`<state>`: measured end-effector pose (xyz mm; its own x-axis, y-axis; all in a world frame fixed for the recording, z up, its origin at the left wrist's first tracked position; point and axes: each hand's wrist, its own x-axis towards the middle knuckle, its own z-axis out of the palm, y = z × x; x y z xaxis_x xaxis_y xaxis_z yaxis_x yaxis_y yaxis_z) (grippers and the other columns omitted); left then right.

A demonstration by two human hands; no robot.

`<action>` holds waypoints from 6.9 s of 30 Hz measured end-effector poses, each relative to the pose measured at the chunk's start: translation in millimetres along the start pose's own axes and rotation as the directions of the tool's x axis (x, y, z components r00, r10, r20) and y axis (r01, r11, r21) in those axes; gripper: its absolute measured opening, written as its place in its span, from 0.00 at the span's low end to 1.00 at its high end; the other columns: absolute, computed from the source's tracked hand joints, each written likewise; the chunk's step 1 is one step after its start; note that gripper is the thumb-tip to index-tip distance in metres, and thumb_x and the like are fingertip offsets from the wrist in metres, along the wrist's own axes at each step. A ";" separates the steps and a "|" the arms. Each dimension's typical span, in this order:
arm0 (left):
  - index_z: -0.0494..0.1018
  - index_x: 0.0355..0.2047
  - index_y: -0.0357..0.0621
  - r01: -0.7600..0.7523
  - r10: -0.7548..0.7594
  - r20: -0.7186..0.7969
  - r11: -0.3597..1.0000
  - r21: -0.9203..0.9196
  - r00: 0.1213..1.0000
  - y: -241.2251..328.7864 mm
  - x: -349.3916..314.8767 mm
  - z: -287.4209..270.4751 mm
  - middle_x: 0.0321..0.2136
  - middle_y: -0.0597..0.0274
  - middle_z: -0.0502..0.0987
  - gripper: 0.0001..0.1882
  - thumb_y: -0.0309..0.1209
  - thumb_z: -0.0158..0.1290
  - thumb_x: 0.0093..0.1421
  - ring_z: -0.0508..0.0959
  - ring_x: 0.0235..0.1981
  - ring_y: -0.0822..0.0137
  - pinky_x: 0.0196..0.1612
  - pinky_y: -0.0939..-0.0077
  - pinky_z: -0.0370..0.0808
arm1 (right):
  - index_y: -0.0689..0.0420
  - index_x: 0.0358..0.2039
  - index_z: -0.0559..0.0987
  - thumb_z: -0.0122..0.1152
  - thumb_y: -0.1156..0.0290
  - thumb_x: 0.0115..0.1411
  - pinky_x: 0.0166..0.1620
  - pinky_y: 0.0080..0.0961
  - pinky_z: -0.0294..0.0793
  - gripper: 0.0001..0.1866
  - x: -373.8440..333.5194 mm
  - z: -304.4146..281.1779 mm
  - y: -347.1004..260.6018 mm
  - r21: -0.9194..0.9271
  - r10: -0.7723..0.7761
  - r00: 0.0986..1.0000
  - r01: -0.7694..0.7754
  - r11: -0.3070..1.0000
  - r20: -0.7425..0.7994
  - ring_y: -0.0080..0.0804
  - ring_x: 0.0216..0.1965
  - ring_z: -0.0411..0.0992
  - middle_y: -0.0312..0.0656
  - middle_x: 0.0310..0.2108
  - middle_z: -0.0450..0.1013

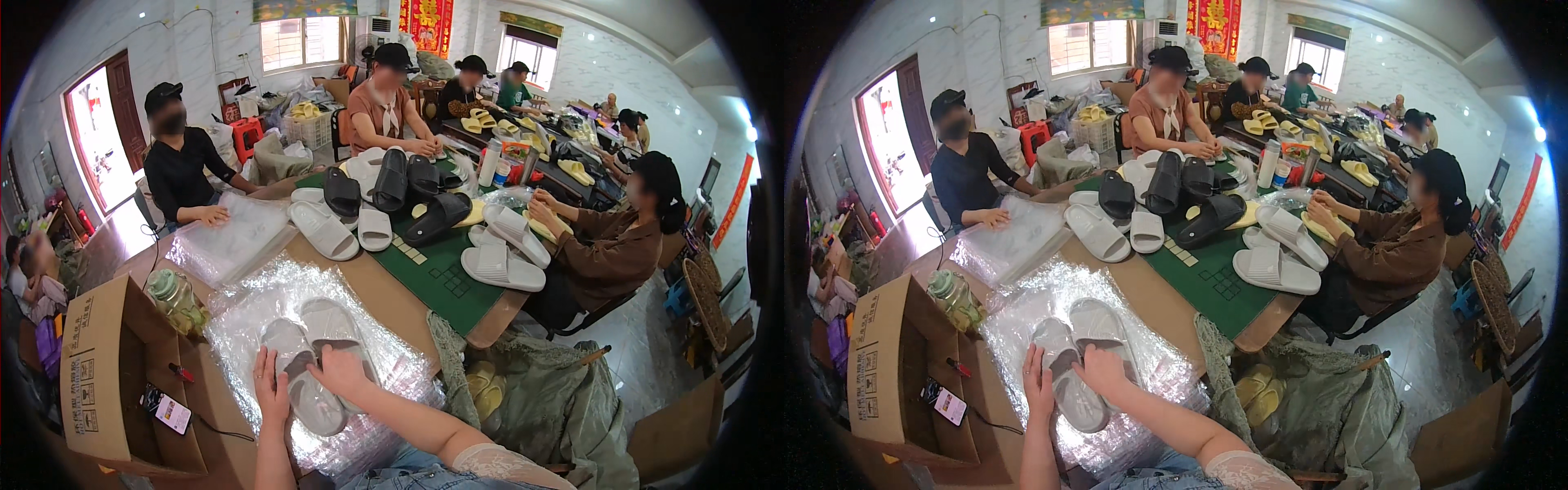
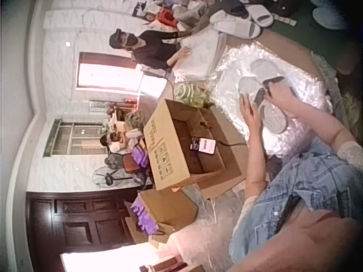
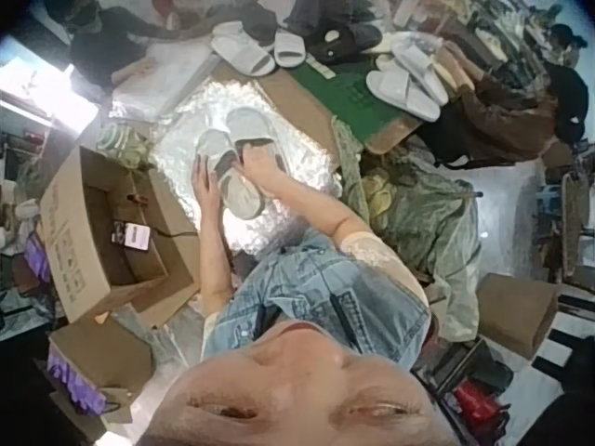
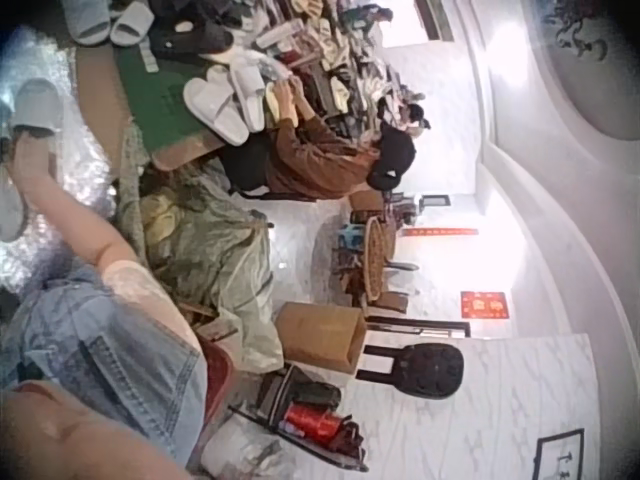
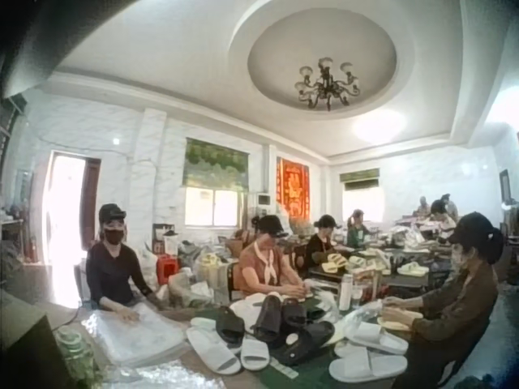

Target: The person wraps pairs of slippers in bubble wrap at a workbench. They handle white, yellow, and black slippers, placing them on a sheet of bubble wrap, folding the wrap around them, and stacking the finished packages. Other workers are visible in the background performing similar tasks.

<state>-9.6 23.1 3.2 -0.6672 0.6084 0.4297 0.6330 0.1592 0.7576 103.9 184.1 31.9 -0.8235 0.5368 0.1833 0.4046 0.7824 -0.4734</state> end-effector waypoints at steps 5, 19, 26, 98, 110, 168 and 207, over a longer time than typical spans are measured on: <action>0.68 0.64 0.41 0.016 -0.015 -0.009 0.997 0.081 1.000 6.0 -1.6 -1.0 0.70 0.47 0.59 0.25 0.32 0.44 0.69 0.57 0.71 0.47 0.72 0.56 0.51 | 0.59 0.34 0.74 0.57 0.57 0.65 0.30 0.48 0.78 0.16 -2.7 5.3 1.4 0.023 -0.051 0.997 0.052 0.998 -0.050 0.53 0.25 0.79 0.51 0.21 0.77; 0.65 0.66 0.38 0.099 -0.097 -0.130 0.995 0.005 0.987 -5.3 -2.3 10.0 0.71 0.39 0.54 0.26 0.38 0.41 0.72 0.57 0.71 0.42 0.72 0.51 0.51 | 0.58 0.33 0.74 0.55 0.55 0.63 0.31 0.50 0.77 0.17 -41.7 -26.7 24.4 -0.013 0.018 0.997 -0.019 1.000 -0.081 0.55 0.24 0.78 0.53 0.21 0.77; 0.67 0.65 0.38 0.060 -0.065 0.012 0.959 0.276 0.998 -0.5 0.9 6.7 0.67 0.40 0.64 0.27 0.39 0.43 0.70 0.64 0.67 0.45 0.72 0.49 0.51 | 0.59 0.36 0.74 0.56 0.51 0.64 0.36 0.49 0.78 0.20 -17.7 -31.9 21.2 -0.058 0.079 0.995 -0.075 0.995 0.066 0.53 0.30 0.80 0.53 0.26 0.79; 0.74 0.57 0.41 0.017 -0.031 0.033 0.938 0.347 0.999 -3.2 -5.0 8.3 0.65 0.48 0.69 0.27 0.39 0.60 0.59 0.65 0.67 0.49 0.72 0.52 0.53 | 0.61 0.47 0.76 0.70 0.64 0.56 0.38 0.32 0.77 0.22 15.8 -104.4 173.3 0.569 0.262 0.941 -0.099 0.817 -0.213 0.32 0.32 0.77 0.44 0.31 0.78; 0.75 0.56 0.41 0.014 -0.020 0.014 0.940 0.341 1.000 -4.2 -3.6 9.8 0.64 0.47 0.69 0.27 0.41 0.60 0.59 0.66 0.66 0.48 0.71 0.51 0.54 | 0.61 0.46 0.76 0.71 0.61 0.54 0.42 0.42 0.77 0.24 7.5 -119.2 222.7 0.269 0.109 0.991 -0.126 0.955 0.076 0.50 0.38 0.78 0.50 0.35 0.79; 0.77 0.52 0.40 0.009 -0.009 -0.002 0.954 0.301 1.000 -0.6 -6.7 8.3 0.61 0.45 0.72 0.25 0.39 0.62 0.56 0.67 0.65 0.46 0.70 0.48 0.56 | 0.60 0.36 0.84 0.69 0.63 0.57 0.35 0.38 0.76 0.13 -42.3 -172.8 133.9 0.380 0.159 0.779 0.108 0.919 -0.606 0.49 0.31 0.80 0.51 0.29 0.80; 0.74 0.56 0.41 0.030 -0.067 0.103 0.947 0.321 0.992 30.3 -16.0 -0.8 0.62 0.42 0.70 0.28 0.39 0.61 0.56 0.64 0.66 0.39 0.69 0.52 0.61 | 0.65 0.20 0.82 0.66 0.45 0.50 0.36 0.53 0.77 0.29 -14.7 -10.6 88.2 -0.017 0.156 0.977 -0.160 0.987 -0.147 0.59 0.26 0.78 0.58 0.22 0.77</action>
<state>20.0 17.6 19.7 -0.6638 0.6735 0.3252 0.7051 0.4186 0.5724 156.0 248.5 -3.4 -0.6829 0.6929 0.2314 0.5382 0.6914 -0.4820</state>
